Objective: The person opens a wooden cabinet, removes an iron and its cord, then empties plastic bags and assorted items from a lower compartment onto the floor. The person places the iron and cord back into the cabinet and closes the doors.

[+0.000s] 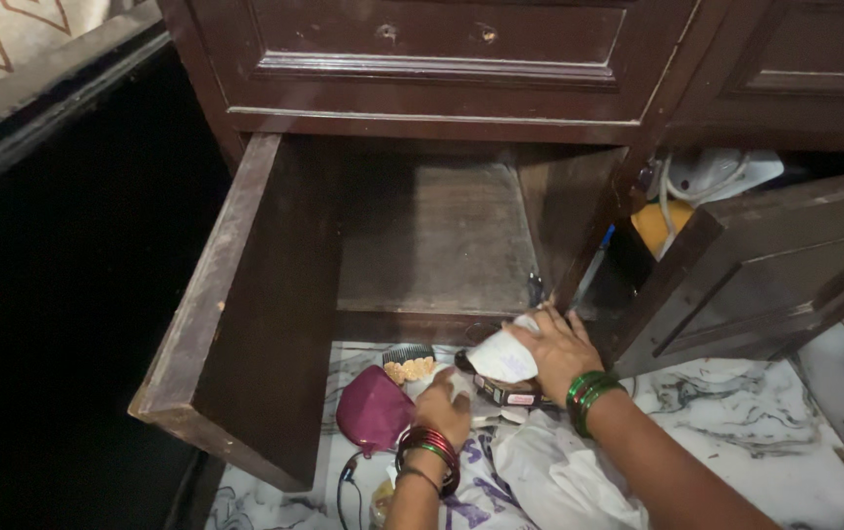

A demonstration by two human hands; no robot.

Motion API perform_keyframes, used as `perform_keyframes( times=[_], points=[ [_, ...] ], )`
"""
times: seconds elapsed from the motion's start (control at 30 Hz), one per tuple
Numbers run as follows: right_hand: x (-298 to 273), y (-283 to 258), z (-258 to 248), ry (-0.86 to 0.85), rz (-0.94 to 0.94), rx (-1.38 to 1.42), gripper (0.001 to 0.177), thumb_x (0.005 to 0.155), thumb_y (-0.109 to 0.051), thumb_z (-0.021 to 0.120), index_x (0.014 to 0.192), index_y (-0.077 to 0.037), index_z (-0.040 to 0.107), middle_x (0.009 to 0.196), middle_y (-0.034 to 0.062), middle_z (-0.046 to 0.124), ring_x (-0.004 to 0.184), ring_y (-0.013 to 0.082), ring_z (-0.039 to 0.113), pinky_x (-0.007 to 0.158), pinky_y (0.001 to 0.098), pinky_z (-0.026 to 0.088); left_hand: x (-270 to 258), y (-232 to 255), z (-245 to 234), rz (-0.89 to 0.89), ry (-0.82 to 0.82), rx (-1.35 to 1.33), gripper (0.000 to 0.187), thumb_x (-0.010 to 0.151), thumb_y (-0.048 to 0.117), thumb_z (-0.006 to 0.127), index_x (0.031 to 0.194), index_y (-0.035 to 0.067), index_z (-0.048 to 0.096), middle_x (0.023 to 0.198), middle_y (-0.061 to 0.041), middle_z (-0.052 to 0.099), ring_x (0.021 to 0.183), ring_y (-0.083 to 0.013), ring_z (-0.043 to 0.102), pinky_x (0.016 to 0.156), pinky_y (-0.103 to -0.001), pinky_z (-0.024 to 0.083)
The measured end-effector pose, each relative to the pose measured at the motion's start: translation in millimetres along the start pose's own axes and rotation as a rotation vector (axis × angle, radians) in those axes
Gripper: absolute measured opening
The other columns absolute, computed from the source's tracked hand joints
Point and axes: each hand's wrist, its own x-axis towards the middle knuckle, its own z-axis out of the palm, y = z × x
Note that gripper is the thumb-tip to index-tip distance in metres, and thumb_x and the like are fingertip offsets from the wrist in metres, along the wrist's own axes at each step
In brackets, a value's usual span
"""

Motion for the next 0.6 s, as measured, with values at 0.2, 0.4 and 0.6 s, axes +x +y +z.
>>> perform_keyframes(
  times=[0.2,0.4,0.6],
  points=[
    [-2,28,47,-0.226,-0.024,-0.340,0.029,0.093,-0.016,0.060,0.119,-0.016,0.072,0.129,0.0119,0.070,0.133,0.0281,0.059,0.117,0.0414,0.043,-3,0,9,0.168,-0.208,0.129,0.033,0.090,0.023,0.061,0.119,0.013,0.073,0.108,-0.021,0.072,0.105,-0.0371,0.069,0.094,-0.045,0.054],
    [-7,15,5,-0.299,0.036,-0.037,0.045,0.097,-0.032,0.061,0.136,-0.013,0.052,0.119,0.0177,0.069,0.116,0.0322,0.067,0.097,0.0458,0.055,-8,5,12,0.092,-0.290,0.017,0.037,0.088,0.024,0.060,0.121,0.014,0.074,0.104,-0.019,0.074,0.100,-0.0338,0.071,0.091,-0.041,0.055],
    [-5,6,-20,-0.002,0.014,0.425,0.060,0.086,-0.033,0.066,0.143,-0.018,0.052,0.117,0.0199,0.072,0.111,0.0364,0.069,0.097,0.0442,0.052,13,-5,21,-0.004,-0.084,-0.205,0.053,0.089,0.036,0.067,0.136,0.012,0.061,0.104,-0.011,0.078,0.097,-0.0242,0.074,0.089,-0.036,0.056]
  ],
)
